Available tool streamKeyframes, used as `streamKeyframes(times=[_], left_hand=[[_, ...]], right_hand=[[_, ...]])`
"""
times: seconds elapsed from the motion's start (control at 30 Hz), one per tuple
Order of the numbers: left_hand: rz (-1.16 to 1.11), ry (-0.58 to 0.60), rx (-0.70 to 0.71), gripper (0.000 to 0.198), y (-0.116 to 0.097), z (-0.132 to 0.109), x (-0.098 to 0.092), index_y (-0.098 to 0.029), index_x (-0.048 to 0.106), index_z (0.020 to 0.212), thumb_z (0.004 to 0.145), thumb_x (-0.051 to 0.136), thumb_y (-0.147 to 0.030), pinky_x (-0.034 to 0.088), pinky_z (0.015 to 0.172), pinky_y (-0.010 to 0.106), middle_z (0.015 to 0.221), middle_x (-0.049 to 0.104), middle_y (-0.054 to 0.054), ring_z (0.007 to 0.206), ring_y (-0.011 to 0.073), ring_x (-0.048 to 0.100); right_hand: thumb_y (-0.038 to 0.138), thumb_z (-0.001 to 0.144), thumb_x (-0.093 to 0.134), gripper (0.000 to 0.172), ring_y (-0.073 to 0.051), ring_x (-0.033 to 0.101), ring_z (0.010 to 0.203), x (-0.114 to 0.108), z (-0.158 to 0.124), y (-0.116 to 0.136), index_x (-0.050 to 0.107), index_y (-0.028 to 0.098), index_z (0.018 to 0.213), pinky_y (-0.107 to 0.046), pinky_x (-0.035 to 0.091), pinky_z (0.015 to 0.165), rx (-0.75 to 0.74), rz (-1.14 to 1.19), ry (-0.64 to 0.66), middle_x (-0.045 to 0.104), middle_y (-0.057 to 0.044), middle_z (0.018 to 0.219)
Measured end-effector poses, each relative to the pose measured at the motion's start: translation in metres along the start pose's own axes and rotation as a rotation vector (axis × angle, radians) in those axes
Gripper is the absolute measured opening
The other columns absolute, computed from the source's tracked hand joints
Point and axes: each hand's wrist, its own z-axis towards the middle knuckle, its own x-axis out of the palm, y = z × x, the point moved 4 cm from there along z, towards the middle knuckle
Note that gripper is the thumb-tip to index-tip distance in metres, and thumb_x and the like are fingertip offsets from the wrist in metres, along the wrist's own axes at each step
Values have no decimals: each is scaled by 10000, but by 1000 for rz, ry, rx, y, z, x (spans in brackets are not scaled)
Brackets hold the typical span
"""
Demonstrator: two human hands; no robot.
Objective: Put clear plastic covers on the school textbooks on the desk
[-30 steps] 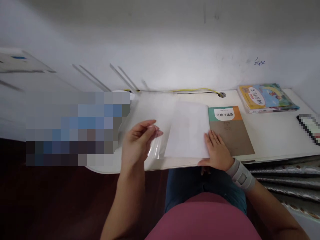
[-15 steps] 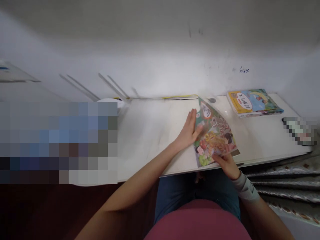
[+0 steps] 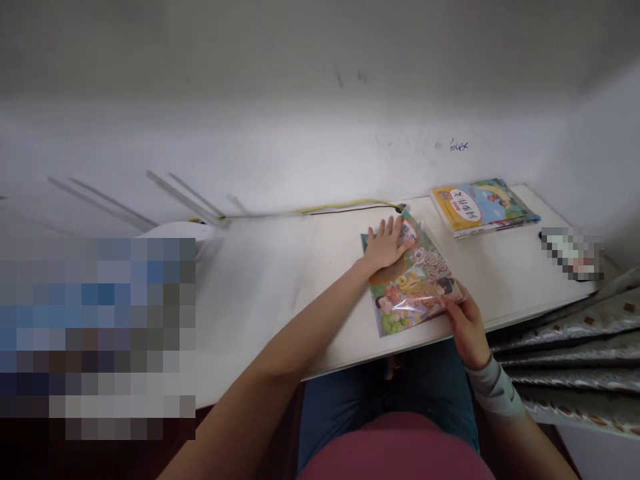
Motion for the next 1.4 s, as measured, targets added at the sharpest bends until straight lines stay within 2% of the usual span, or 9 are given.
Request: streamKeyframes(times=[0.13,0.23,0.3,0.43,0.6,0.97,1.13,1.3,1.4], left_hand=[[-145,-77,-124,695,22,9,-9,-161,370,1369,864,294,-633,269,1009,561,1289,534,184,1199,342,472],[-183,-113,-103,566,27,5,-14,-181,474,1267,894,307,-572,349,960,436,1122,628,126,1065,264,563],[-195,-146,-113,538,27,-1,-16,-184,468,1264,905,306,-551,375,919,372,1085,635,109,1029,230,575],[-265,-195,-113,526,25,-11,-20,-200,501,1220,880,365,-577,405,828,324,1004,652,79,939,208,599],[-257,-174,-109,538,22,-15,-18,-203,526,1197,861,391,-601,397,838,344,980,651,76,935,218,596],[-294,-169,-134,474,20,-16,-11,-215,552,1178,876,407,-551,343,934,398,1050,643,92,1024,239,568],[-400,-175,-114,394,25,-7,-12,-184,591,1102,892,414,-468,383,892,395,1039,637,108,990,244,572],[-587,-168,35,425,19,14,-30,-164,603,914,923,316,-477,440,726,271,861,642,51,812,164,581],[-655,-166,81,454,12,22,-33,-156,571,780,912,320,-510,425,630,258,716,596,33,681,144,542]], right_hand=[[538,886,408,552,-250,554,1159,-7,17,27,370,274,1369,-470,482,927,-102,-104,93,540,-97,1322],[638,890,207,620,-255,525,1194,-10,54,54,514,243,1255,-474,471,931,-149,-122,182,574,-112,1278],[594,846,442,467,-260,584,1115,-7,86,69,632,234,1076,-467,479,917,-112,-114,228,660,-98,1134],[479,728,671,332,-204,632,995,27,140,84,685,235,952,-400,504,864,-48,-180,463,680,-43,1079],[459,716,650,328,-176,633,841,76,171,92,715,204,912,-327,507,758,-257,-541,653,711,-29,946],[418,915,403,398,-221,617,815,95,160,89,668,122,886,-290,397,681,-655,-1556,462,677,-147,887],[420,898,428,362,-194,606,751,95,161,80,635,134,983,-275,379,646,-706,-1307,519,678,-102,846],[597,790,502,503,-137,550,589,88,176,72,611,152,997,-240,376,558,-482,-771,561,634,2,657],[599,772,525,505,-136,544,593,86,178,71,598,148,986,-243,383,568,-496,-783,496,633,-5,672]])
